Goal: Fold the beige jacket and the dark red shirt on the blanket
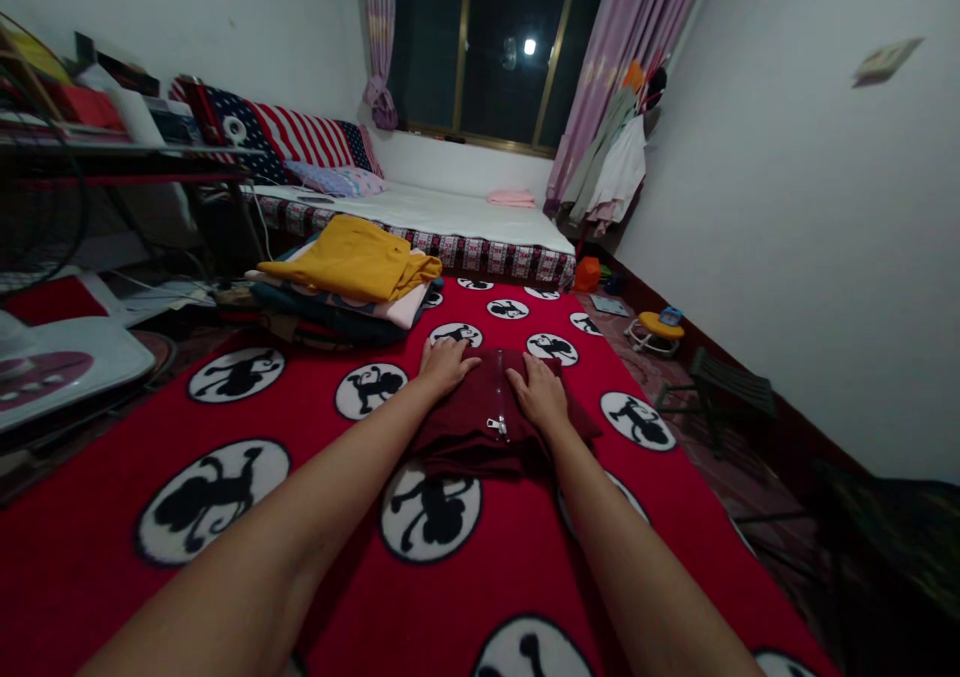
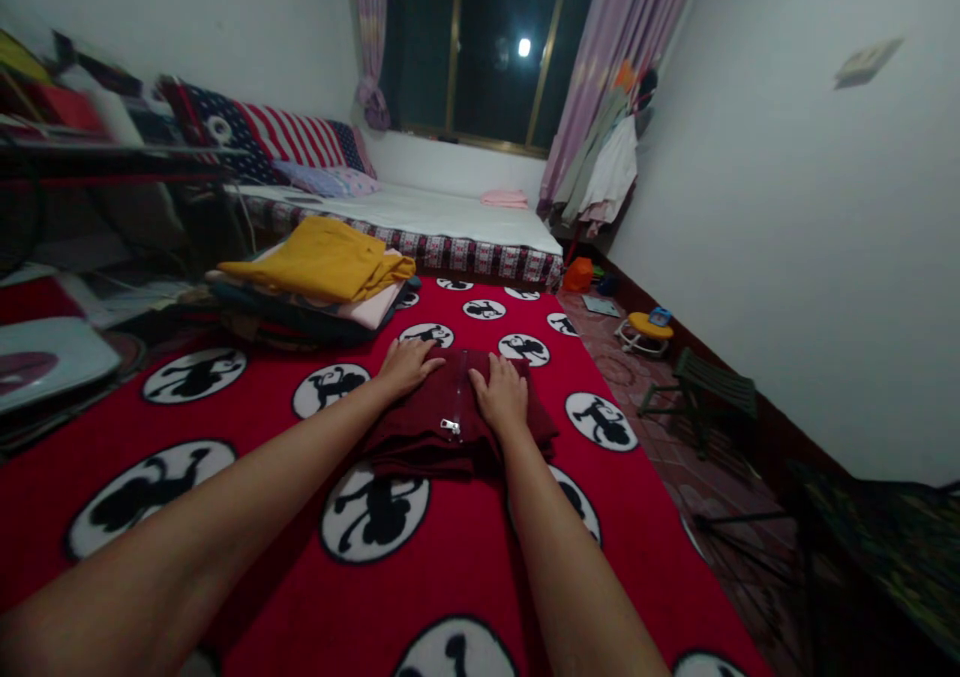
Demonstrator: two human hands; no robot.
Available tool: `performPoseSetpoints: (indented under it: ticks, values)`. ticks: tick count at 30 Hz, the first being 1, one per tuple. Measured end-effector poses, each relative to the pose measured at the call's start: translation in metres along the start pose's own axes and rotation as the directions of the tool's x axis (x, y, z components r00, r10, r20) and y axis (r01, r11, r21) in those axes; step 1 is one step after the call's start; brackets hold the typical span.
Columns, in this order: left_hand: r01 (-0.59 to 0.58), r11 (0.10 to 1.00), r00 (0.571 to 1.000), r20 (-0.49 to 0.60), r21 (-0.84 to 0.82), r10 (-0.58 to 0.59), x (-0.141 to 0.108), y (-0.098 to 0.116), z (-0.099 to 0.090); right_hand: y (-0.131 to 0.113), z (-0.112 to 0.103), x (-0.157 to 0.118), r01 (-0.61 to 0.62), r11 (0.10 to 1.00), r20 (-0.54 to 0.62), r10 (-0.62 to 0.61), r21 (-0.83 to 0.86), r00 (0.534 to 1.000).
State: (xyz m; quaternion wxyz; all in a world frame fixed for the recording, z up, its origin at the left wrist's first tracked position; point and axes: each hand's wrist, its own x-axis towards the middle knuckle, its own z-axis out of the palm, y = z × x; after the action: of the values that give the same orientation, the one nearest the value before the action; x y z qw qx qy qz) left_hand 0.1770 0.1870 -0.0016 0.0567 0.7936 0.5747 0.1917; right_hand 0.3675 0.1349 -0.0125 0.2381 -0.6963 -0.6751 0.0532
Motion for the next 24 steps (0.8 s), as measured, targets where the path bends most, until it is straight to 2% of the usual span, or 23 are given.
performPoseSetpoints:
  ticks: [2,4,6,7,9,11,13,14,16,18,20,22,24]
  values:
    - [-0.016,1.0,0.999,0.034,0.011,0.015,0.003,-0.001,-0.013,0.001,0.0,-0.004,0.058,0.997,-0.117,-0.051,0.054,0.992]
    - [-0.024,1.0,0.999,0.046,0.019,0.023,0.003,0.005,-0.028,0.001,-0.002,-0.01,0.089,0.992,-0.259,-0.063,0.09,0.964]
    - [-0.043,0.999,0.999,0.012,0.029,0.042,-0.004,0.018,-0.043,-0.001,-0.007,-0.017,0.059,0.989,-0.344,-0.009,0.134,0.939]
    - [-0.064,0.997,0.998,-0.02,0.032,0.065,-0.011,0.028,-0.049,-0.002,-0.011,-0.02,0.016,0.983,-0.337,0.047,0.18,0.94]
    - [-0.13,0.991,0.988,-0.085,0.026,0.132,-0.03,0.05,-0.056,-0.006,-0.021,-0.023,-0.115,0.936,-0.203,0.19,0.333,0.961]
    - [-0.205,0.979,0.972,-0.114,0.0,0.204,-0.055,0.072,-0.055,-0.008,-0.034,-0.026,-0.275,0.809,0.027,0.306,0.519,0.952]
    - [-0.257,0.965,0.963,-0.093,-0.05,0.252,-0.081,0.091,-0.048,-0.011,-0.045,-0.029,-0.4,0.632,0.23,0.337,0.663,0.913]
    - [-0.279,0.957,0.959,-0.077,-0.082,0.273,-0.092,0.099,-0.042,-0.012,-0.048,-0.032,-0.433,0.553,0.293,0.326,0.712,0.899]
    - [-0.314,0.939,0.949,-0.046,-0.141,0.311,-0.111,0.11,-0.03,-0.013,-0.052,-0.04,-0.433,0.454,0.323,0.302,0.779,0.897]
    - [-0.354,0.917,0.934,-0.022,-0.186,0.356,-0.123,0.117,-0.021,-0.013,-0.051,-0.049,-0.362,0.437,0.247,0.298,0.823,0.922]
    - [-0.406,0.873,0.909,-0.019,-0.27,0.416,-0.13,0.122,-0.019,-0.009,-0.05,-0.057,-0.258,0.478,0.109,0.317,0.84,0.942]
    - [-0.459,0.787,0.876,-0.064,-0.412,0.478,-0.137,0.124,-0.026,-0.002,-0.055,-0.06,-0.173,0.527,-0.003,0.317,0.832,0.948]
    - [-0.495,0.685,0.853,-0.15,-0.535,0.499,-0.143,0.122,-0.04,0.006,-0.071,-0.054,-0.108,0.565,-0.077,0.293,0.818,0.953]
